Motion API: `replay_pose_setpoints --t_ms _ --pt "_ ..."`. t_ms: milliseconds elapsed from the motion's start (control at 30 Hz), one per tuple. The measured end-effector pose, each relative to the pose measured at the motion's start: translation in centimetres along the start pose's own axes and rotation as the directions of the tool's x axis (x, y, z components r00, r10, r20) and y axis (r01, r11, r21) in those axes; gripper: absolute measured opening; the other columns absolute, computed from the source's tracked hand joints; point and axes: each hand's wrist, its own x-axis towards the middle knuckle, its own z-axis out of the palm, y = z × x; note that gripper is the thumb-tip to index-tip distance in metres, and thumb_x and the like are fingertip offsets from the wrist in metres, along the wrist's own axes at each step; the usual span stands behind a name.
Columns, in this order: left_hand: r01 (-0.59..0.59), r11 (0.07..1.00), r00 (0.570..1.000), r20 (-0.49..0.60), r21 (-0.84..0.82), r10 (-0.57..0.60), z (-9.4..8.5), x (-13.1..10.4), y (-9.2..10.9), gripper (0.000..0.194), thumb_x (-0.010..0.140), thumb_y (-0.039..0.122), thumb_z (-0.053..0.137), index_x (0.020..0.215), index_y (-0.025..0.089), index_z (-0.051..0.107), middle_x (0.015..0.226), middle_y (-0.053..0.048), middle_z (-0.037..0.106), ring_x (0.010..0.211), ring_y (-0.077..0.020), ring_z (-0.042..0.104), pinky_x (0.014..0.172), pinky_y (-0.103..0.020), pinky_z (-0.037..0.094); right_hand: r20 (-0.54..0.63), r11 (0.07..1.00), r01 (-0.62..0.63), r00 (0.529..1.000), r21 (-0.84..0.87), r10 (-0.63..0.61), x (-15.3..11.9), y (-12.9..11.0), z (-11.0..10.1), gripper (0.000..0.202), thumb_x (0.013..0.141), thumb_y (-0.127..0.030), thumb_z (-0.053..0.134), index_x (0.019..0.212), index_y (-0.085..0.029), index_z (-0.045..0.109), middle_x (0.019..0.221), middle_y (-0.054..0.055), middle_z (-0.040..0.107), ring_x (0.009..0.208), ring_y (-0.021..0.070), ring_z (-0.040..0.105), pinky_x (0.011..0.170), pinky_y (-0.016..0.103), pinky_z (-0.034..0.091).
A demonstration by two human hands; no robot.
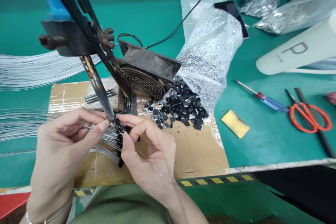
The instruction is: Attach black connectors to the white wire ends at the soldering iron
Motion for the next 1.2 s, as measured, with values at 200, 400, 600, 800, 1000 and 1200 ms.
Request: replay_pose_setpoints --t_ms 200,400,600,800,1000,1200 --pt "-0.007 1.0 1.0 -0.004 -0.026 0.007 0.22 -0.02 -0.01 0.016 0.086 0.009 0.079 0.08 0.024 0.079 0.09 0.004 0.081 0.076 -0.0081 0.072 0.069 -0.014 0.054 -0.005 1.0 -0.006 1.0 0.008 0.006 0.02 0.0 0.09 0.024 0.093 -0.006 0.072 0.081 -0.025 0.066 0.123 -0.001 0.083 0.115 0.0163 0.079 0.107 0.028 0.059" --pt "-0.018 0.999 1.0 -0.018 -0.031 0.018 0.28 -0.08 0.22 0.017 0.085 0.008 0.078 0.079 0.024 0.078 0.091 0.004 0.081 0.078 -0.0093 0.074 0.07 -0.014 0.056 -0.009 1.0 0.012 1.0 0.008 -0.011 -0.09 0.02 0.07 0.023 0.093 -0.005 0.071 0.081 -0.025 0.065 0.123 -0.001 0.083 0.115 0.0168 0.079 0.105 0.028 0.059" --pt "-0.009 1.0 1.0 -0.002 -0.01 0.009 0.07 -0.1 0.15 0.017 0.086 0.008 0.078 0.079 0.023 0.077 0.09 0.003 0.081 0.076 -0.0089 0.072 0.067 -0.015 0.053 -0.014 0.998 0.024 1.0 -0.061 -0.025 -0.1 0.17 0.1 0.023 0.093 -0.007 0.071 0.081 -0.025 0.064 0.123 0.002 0.083 0.115 0.0208 0.078 0.106 0.035 0.059" --pt "-0.013 1.0 1.0 -0.005 -0.019 0.013 0.17 -0.18 0.2 0.017 0.086 0.008 0.078 0.079 0.023 0.077 0.089 0.002 0.081 0.077 -0.0096 0.073 0.069 -0.015 0.055 -0.014 0.994 0.048 0.999 -0.093 -0.05 -0.1 0.08 0.12 0.023 0.093 -0.008 0.071 0.08 -0.025 0.063 0.122 0.006 0.083 0.114 0.0242 0.079 0.105 0.04 0.06" --pt "-0.01 0.999 1.0 -0.001 -0.037 0.01 0.22 -0.23 0.24 0.018 0.087 0.007 0.078 0.08 0.024 0.077 0.09 0.004 0.081 0.081 -0.0092 0.075 0.073 -0.014 0.057 -0.015 0.994 0.054 0.998 -0.098 -0.055 -0.2 0.14 0.24 0.022 0.094 -0.009 0.071 0.08 -0.025 0.064 0.123 0.005 0.083 0.113 0.0226 0.079 0.105 0.038 0.059" --pt "-0.025 0.999 1.0 -0.006 -0.034 0.025 0.06 -0.35 0.12 0.019 0.087 0.006 0.077 0.08 0.024 0.077 0.089 0.005 0.081 0.081 -0.0082 0.075 0.073 -0.012 0.056 -0.017 0.994 0.051 0.998 -0.101 -0.053 -0.13 0.15 0.25 0.022 0.094 -0.009 0.071 0.079 -0.024 0.063 0.122 0.006 0.083 0.113 0.0241 0.079 0.105 0.04 0.06"
